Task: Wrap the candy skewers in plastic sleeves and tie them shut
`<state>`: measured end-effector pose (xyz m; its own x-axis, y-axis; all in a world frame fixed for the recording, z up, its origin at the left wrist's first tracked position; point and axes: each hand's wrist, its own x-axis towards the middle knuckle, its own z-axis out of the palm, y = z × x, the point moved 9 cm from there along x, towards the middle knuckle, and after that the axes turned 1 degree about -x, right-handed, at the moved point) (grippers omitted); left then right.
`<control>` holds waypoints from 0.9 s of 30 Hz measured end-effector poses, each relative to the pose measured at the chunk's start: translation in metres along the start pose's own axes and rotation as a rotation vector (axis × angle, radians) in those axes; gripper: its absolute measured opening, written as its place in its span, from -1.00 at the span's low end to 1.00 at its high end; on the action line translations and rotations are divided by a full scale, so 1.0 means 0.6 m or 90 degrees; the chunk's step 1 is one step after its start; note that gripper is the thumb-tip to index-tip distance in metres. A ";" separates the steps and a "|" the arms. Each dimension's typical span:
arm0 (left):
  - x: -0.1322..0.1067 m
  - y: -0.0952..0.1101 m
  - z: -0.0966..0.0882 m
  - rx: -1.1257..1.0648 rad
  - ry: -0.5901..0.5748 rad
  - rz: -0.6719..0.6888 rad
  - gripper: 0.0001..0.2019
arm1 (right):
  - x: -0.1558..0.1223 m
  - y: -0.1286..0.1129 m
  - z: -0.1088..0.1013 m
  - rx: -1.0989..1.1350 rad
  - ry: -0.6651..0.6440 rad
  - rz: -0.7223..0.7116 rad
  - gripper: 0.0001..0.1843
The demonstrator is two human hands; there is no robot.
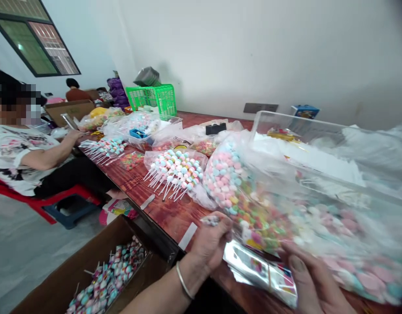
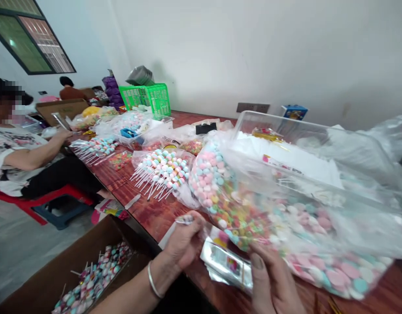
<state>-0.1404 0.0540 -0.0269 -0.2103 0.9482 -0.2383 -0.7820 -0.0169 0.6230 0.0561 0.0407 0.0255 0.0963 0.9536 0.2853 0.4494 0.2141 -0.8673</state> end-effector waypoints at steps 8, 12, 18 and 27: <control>-0.029 0.213 -0.167 -0.054 0.165 0.201 -0.70 | 0.073 -0.097 0.425 0.147 -0.434 0.143 -0.57; -0.035 0.237 -0.213 -0.065 0.230 0.223 -0.69 | 0.120 -0.105 0.552 0.097 -0.404 0.173 -0.66; -0.005 0.221 -0.224 -0.120 0.223 0.177 -0.67 | 0.134 -0.084 0.554 0.120 -0.383 0.222 -0.64; 0.035 0.085 -0.138 -0.307 0.148 -0.070 -0.83 | 0.088 -0.068 0.159 0.081 -0.285 0.037 -0.71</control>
<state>-0.2334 0.0466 -0.0618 -0.1936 0.8585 -0.4749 -0.9755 -0.1170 0.1861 -0.0417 0.1029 0.0368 -0.2865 0.9565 0.0552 0.3399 0.1553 -0.9275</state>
